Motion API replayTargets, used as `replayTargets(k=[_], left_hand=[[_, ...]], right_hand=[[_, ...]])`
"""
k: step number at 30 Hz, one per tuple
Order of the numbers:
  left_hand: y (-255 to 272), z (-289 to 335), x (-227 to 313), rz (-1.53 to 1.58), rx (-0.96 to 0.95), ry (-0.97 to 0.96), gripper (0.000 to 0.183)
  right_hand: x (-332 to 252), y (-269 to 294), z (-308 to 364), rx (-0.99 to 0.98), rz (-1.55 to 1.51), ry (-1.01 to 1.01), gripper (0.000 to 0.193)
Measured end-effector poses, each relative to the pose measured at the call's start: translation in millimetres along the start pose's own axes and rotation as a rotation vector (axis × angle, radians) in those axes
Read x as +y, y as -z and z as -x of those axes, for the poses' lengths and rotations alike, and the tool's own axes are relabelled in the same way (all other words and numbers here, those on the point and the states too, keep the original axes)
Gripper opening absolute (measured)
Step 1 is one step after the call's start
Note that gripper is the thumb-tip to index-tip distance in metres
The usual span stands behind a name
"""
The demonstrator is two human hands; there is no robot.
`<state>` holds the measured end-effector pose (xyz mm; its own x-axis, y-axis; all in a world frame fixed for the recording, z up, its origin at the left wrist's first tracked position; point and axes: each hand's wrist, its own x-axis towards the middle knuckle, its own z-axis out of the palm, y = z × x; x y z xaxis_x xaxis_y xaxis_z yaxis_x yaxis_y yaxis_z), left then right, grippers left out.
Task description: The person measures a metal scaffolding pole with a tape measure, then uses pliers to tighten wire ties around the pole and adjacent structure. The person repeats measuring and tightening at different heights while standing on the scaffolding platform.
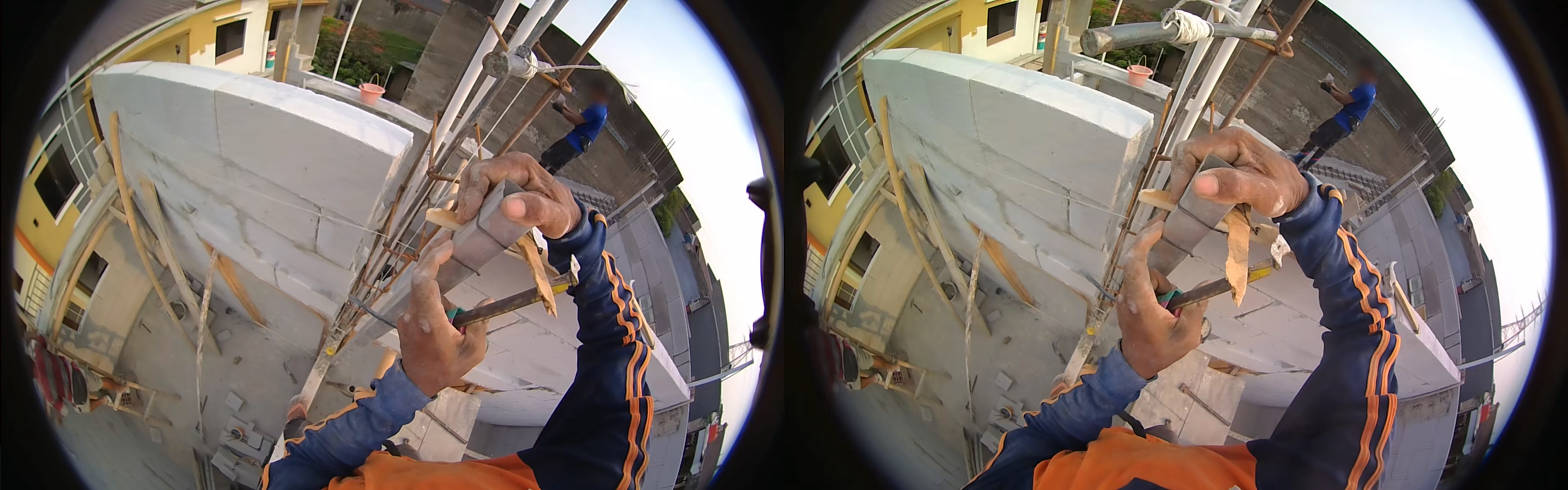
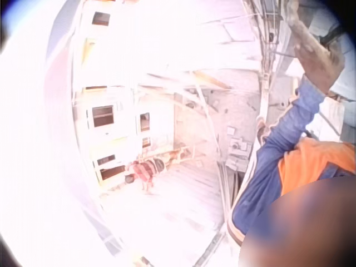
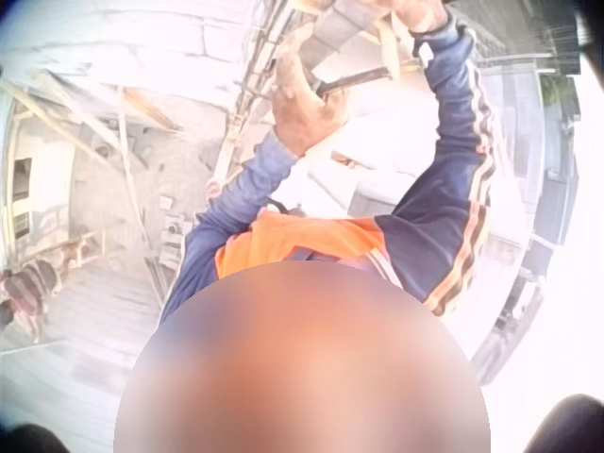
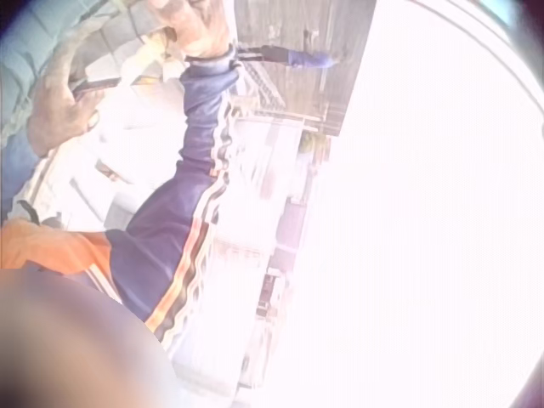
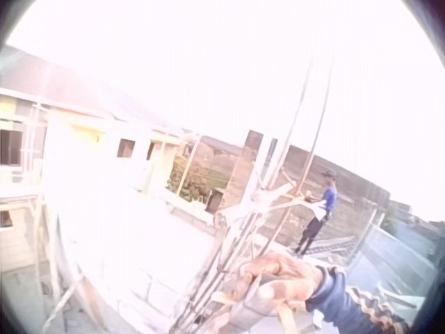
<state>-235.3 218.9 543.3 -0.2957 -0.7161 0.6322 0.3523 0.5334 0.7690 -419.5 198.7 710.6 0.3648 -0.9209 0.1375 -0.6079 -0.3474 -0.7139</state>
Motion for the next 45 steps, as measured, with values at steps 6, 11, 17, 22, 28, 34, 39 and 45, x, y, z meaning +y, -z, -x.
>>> replayTargets(k=[6, 11, 17, 22, 28, 34, 39, 45], left_hand=[[-5, 5, 6, 0.079, -0.003, 0.097, 0.08], [-9, 8, 5, 0.027, -0.002, 0.068, 0.079], [-3, 1, -4, -0.036, 0.032, -0.081, 0.086], [5, -2, -7, -0.008, -0.031, -0.056, 0.077], [5, -3, -5, -0.061, -0.014, -0.057, 0.08], [5, -7, -5, -0.08, -0.001, -0.102, 0.082], [1, -4, 1, 0.019, -0.004, -0.023, 0.074], [-3, 3, 4, 0.095, -0.005, 0.134, 0.076]], right_hand=[[1, 2, 4, 0.004, 0.064, -0.037, 0.059], [4, -2, 6, 0.069, 0.059, -0.022, 0.056], [0, 0, 1, -0.01, 0.056, -0.026, 0.057], [4, -1, 7, 0.02, 0.06, -0.025, 0.055], [1, 1, 9, 0.01, 0.023, -0.038, 0.056], [-11, -5, -1, 0.068, -0.146, 0.234, 0.038], [-18, -18, -1, 0.131, -0.144, 0.116, 0.01], [-11, -23, -4, 0.164, -0.202, 0.188, 0.01]])
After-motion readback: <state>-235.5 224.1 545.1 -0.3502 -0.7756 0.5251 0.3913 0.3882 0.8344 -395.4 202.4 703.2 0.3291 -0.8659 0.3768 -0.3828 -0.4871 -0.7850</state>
